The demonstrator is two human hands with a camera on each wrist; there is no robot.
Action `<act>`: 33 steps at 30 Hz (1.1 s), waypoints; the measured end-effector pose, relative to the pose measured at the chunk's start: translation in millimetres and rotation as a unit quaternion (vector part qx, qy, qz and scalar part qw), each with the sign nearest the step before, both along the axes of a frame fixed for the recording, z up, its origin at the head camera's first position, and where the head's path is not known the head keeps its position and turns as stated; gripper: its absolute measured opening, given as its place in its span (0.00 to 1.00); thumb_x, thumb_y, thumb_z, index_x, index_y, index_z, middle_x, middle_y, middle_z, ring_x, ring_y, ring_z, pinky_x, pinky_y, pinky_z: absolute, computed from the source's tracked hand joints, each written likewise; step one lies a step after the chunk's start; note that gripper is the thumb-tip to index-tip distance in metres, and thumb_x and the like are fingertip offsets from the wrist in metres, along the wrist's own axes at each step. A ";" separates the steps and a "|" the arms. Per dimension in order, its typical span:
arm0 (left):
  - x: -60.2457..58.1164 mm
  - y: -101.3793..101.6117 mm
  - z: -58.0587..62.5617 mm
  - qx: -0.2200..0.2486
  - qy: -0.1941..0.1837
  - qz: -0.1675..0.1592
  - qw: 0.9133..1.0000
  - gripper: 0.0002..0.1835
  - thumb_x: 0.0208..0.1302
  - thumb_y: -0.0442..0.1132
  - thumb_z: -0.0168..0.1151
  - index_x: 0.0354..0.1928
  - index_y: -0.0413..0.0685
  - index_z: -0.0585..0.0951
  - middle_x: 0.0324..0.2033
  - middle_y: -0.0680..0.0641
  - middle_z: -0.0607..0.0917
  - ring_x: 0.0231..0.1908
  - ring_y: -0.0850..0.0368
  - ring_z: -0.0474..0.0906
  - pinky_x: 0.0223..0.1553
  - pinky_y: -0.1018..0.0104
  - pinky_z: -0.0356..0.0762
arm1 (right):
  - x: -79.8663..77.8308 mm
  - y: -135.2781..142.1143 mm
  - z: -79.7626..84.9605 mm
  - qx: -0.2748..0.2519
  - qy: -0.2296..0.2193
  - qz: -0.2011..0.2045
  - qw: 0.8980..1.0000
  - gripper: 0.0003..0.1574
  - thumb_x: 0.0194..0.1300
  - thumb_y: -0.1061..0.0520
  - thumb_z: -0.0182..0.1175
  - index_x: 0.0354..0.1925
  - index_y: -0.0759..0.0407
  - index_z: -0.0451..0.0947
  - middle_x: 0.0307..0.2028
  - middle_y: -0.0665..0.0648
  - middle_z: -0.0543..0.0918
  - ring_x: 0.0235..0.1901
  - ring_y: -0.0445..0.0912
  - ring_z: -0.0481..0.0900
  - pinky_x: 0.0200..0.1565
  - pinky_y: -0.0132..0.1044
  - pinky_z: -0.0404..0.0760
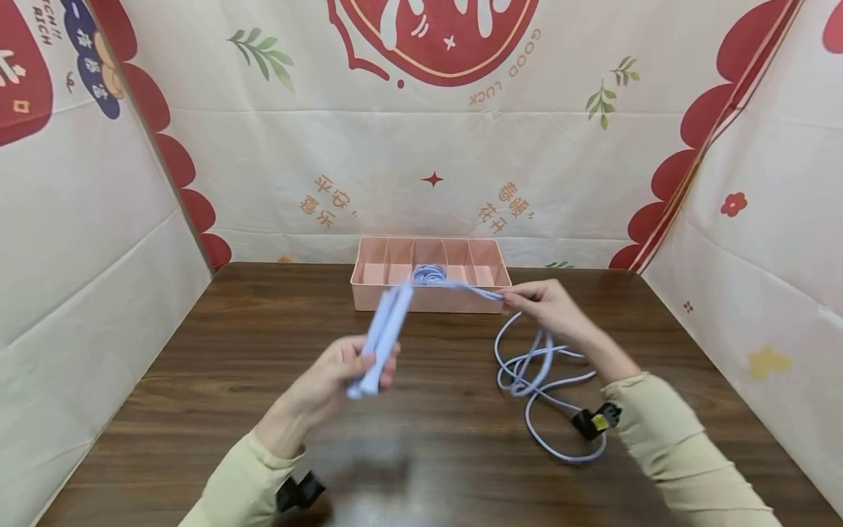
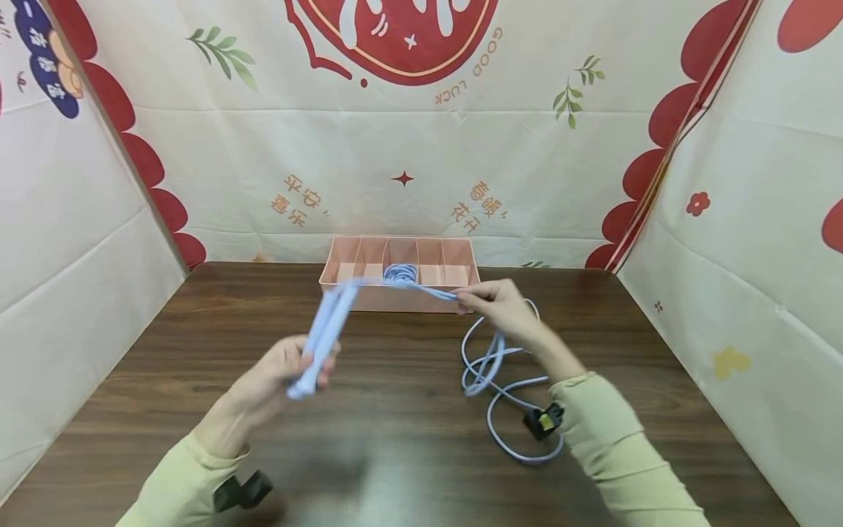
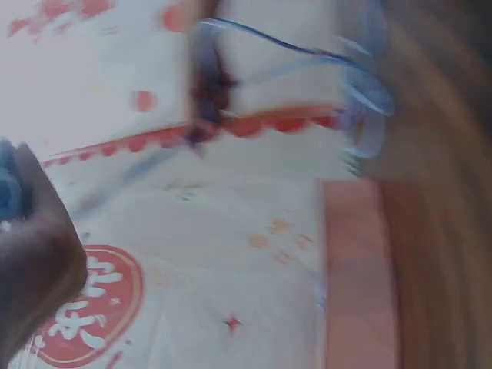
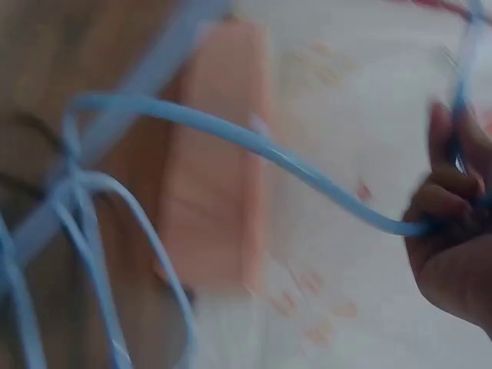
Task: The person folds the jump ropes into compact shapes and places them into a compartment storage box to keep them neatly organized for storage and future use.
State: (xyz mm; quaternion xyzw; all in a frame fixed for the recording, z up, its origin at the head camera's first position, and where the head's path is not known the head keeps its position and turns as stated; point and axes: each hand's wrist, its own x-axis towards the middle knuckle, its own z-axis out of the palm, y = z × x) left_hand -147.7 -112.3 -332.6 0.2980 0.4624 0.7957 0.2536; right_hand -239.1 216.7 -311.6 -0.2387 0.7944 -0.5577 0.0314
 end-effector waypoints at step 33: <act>-9.1 39.1 14.3 -0.513 0.578 0.093 0.628 0.06 0.51 0.41 0.67 0.26 0.50 0.78 0.19 0.58 0.78 0.20 0.67 0.71 0.23 0.71 0.69 | 35.0 -70.3 -10.0 0.081 0.117 0.334 0.932 0.09 0.60 0.64 0.56 0.37 0.66 0.81 0.30 0.56 0.83 0.28 0.36 0.73 0.27 0.29 0.74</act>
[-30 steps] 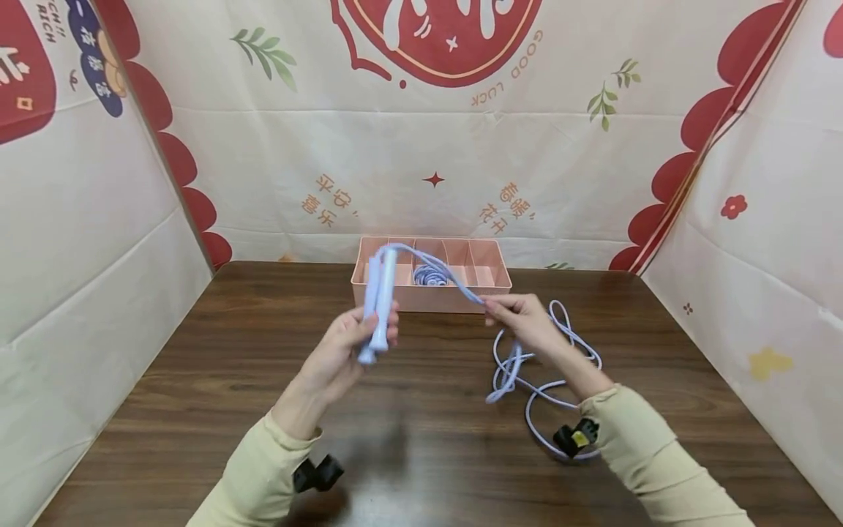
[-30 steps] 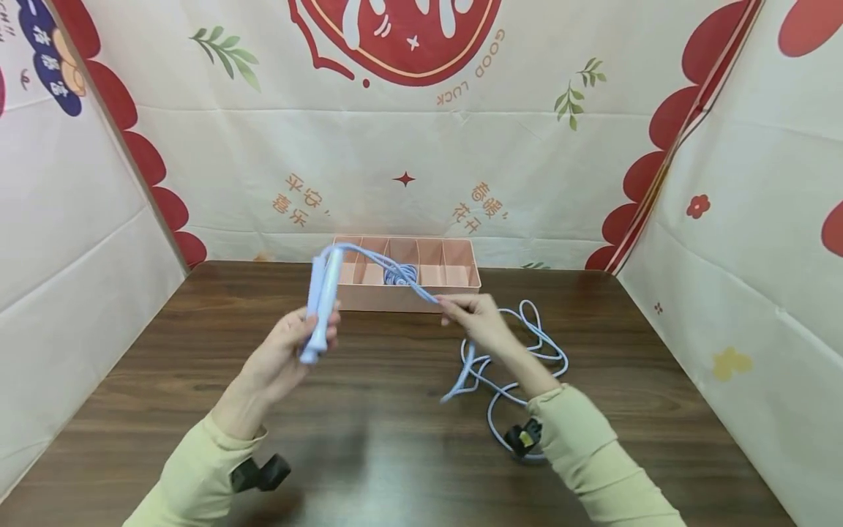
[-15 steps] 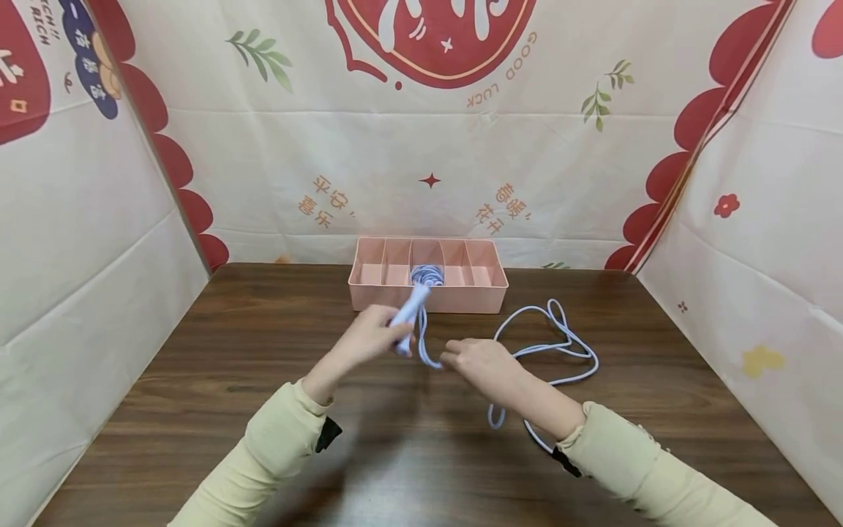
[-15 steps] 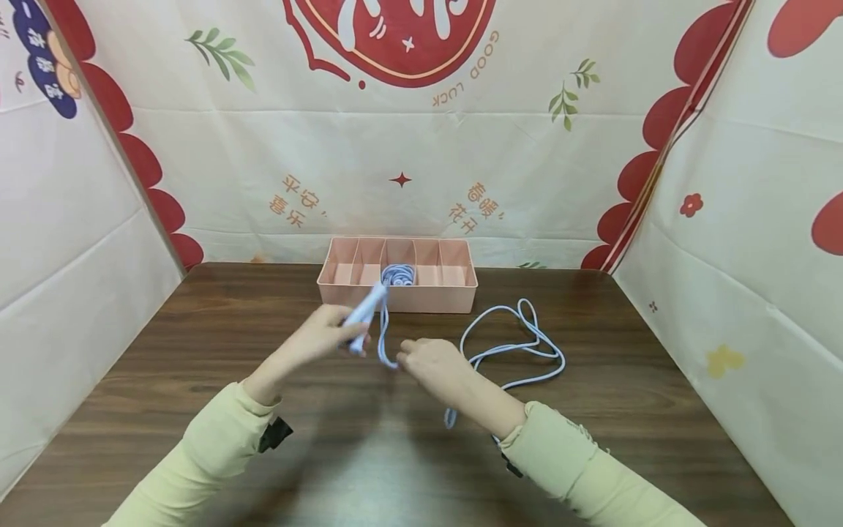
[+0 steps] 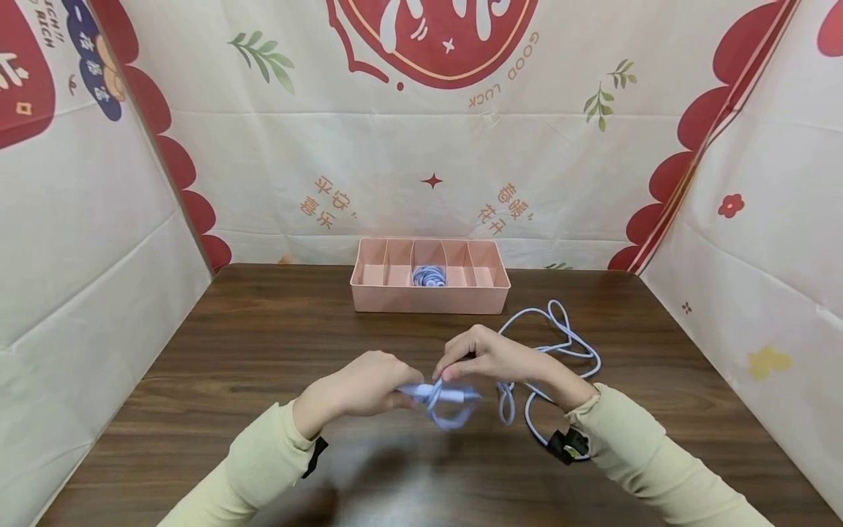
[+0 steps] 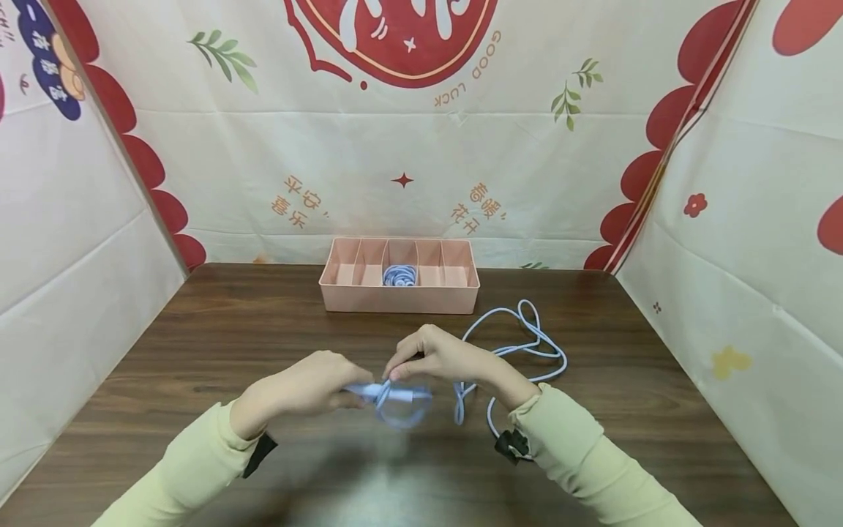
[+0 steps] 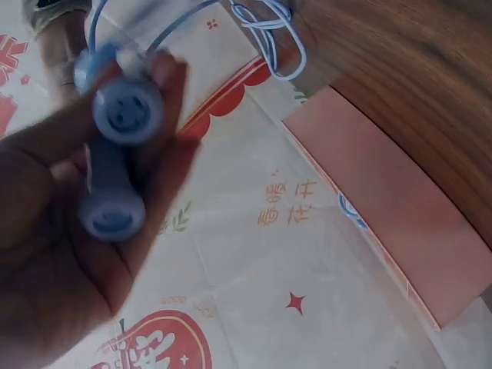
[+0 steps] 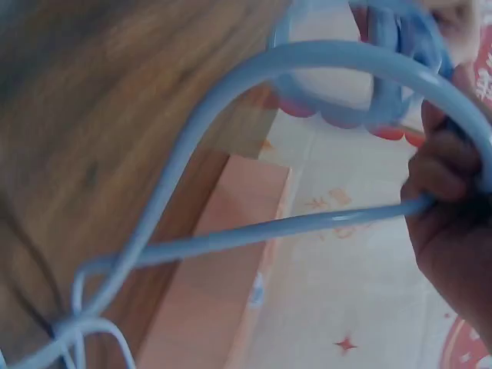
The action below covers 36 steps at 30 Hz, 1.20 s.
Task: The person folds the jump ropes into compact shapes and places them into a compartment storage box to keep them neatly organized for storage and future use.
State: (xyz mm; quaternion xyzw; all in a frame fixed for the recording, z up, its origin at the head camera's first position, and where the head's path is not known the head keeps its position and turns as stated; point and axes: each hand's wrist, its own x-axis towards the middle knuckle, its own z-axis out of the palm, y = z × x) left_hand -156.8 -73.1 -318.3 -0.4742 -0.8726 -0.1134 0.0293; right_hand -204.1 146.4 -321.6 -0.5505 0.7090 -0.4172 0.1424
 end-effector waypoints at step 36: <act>-11.8 -33.7 -13.8 0.340 -0.009 0.249 0.907 0.12 0.55 0.36 0.64 0.41 0.44 0.74 0.23 0.51 0.79 0.21 0.60 0.70 0.22 0.68 0.66 | 28.8 1.2 -39.5 -0.028 -0.143 -0.281 0.949 0.16 0.68 0.60 0.48 0.32 0.71 0.77 0.17 0.51 0.72 0.15 0.34 0.63 0.17 0.26 0.62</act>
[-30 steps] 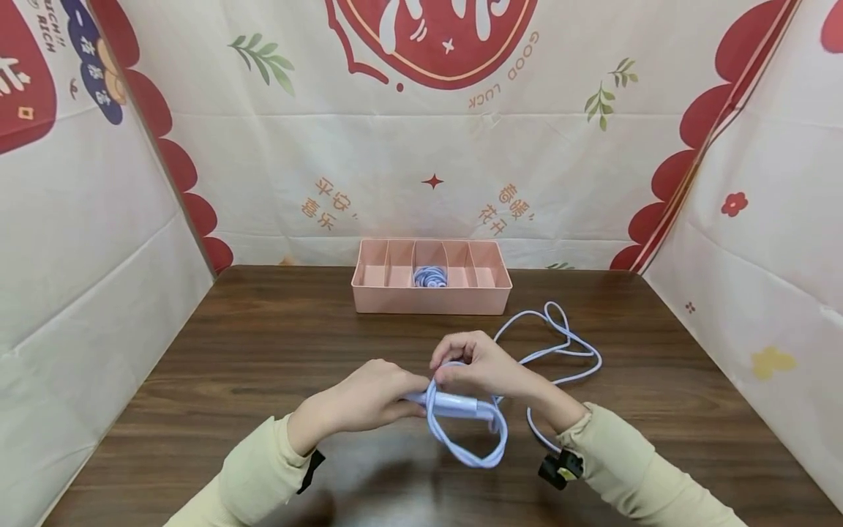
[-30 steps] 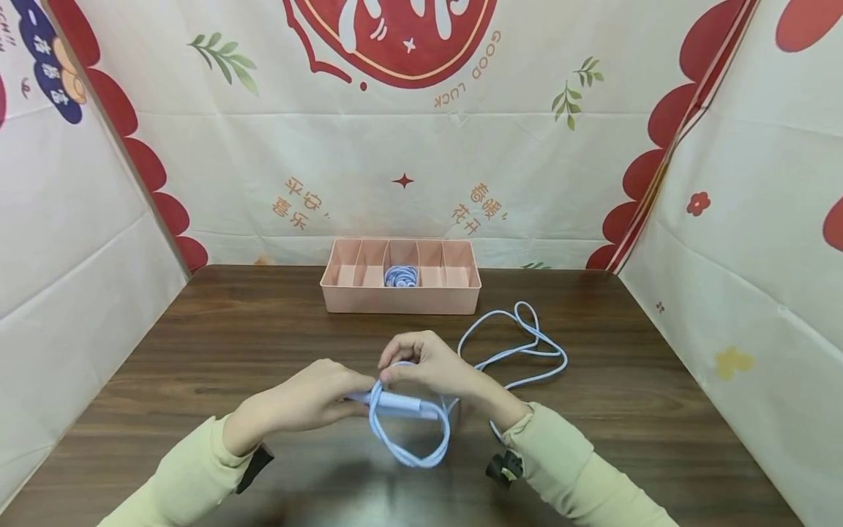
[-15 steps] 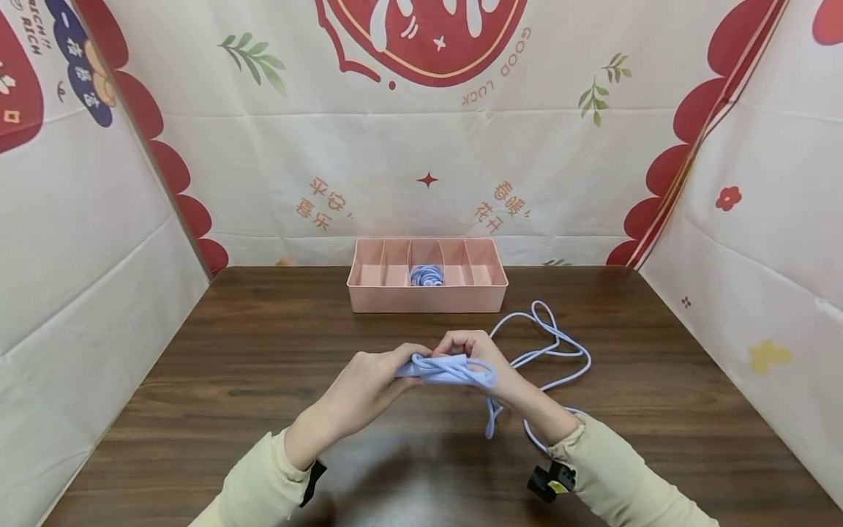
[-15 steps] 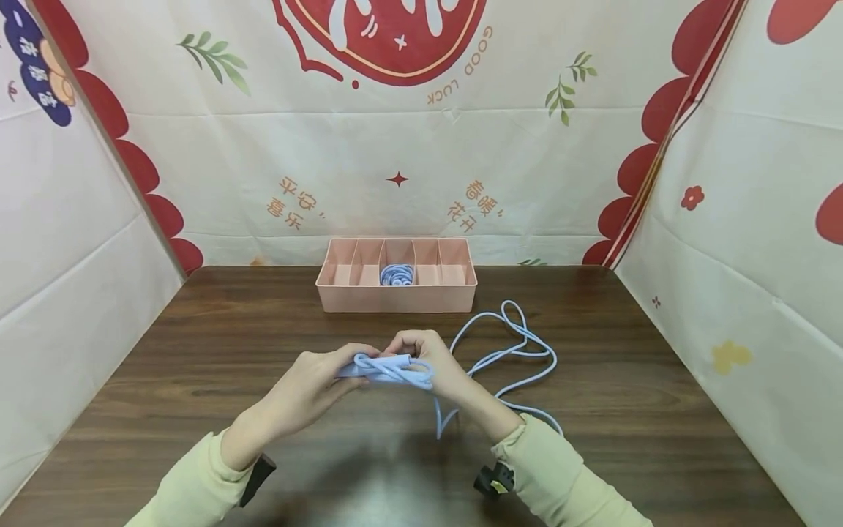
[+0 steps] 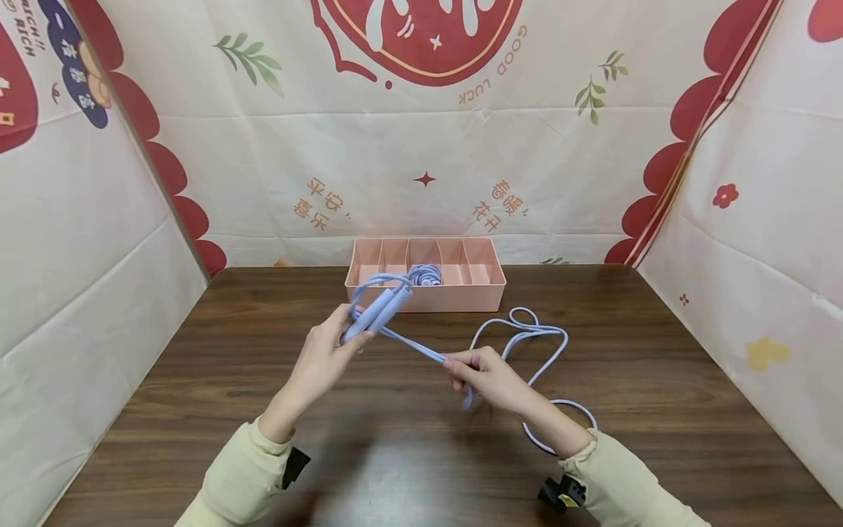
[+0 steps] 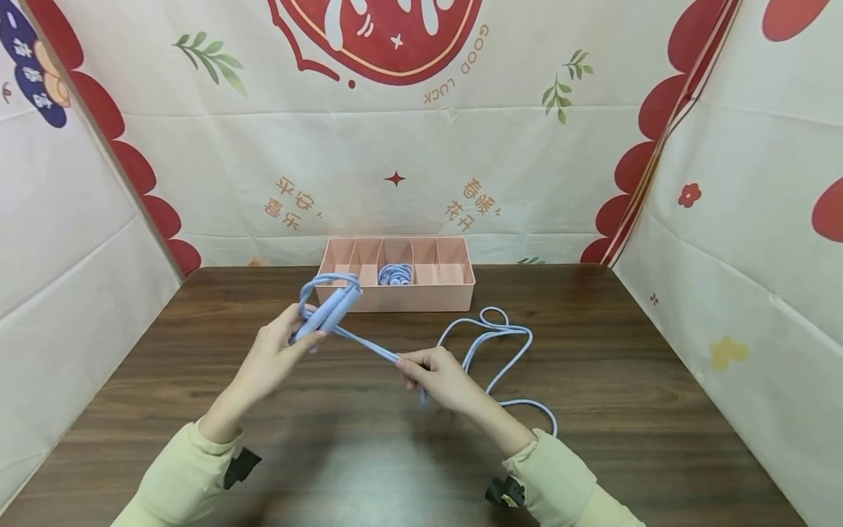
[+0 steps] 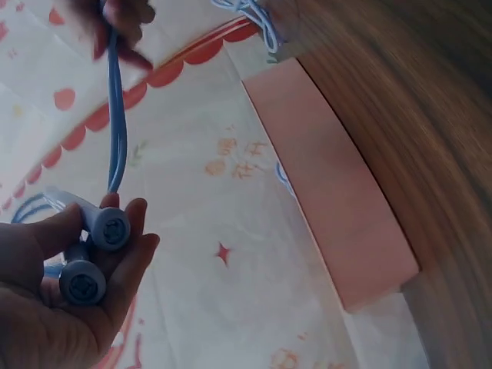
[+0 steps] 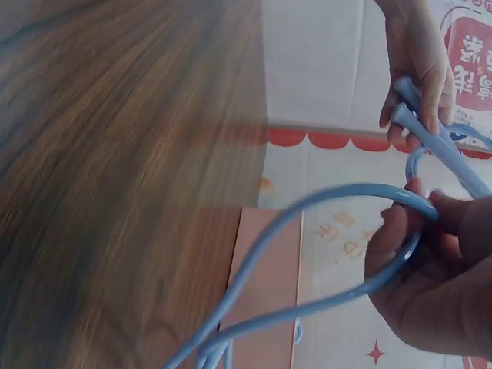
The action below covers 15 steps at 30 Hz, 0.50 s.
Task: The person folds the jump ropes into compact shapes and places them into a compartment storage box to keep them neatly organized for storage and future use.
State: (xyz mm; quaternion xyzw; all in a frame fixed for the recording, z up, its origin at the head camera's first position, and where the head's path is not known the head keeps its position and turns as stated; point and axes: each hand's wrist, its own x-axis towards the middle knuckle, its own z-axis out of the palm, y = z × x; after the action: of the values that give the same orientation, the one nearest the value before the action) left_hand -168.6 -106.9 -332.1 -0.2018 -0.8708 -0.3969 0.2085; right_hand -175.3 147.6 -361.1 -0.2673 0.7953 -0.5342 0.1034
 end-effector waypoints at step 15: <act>-13.5 -26.7 2.2 0.087 -0.083 0.087 0.989 0.14 0.58 0.36 0.61 0.45 0.37 0.75 0.30 0.41 0.85 0.30 0.55 0.79 0.28 0.69 0.69 | -0.5 17.8 0.5 -0.055 -0.093 0.066 0.992 0.21 0.71 0.56 0.42 0.39 0.75 0.70 0.17 0.49 0.63 0.11 0.34 0.56 0.12 0.27 0.56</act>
State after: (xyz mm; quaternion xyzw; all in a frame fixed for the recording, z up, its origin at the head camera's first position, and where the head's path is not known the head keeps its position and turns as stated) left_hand -182.1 -133.6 -329.9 -0.0731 -0.8616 -0.4666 0.1859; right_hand -175.8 165.4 -360.6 -0.2733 0.7325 -0.5914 0.1974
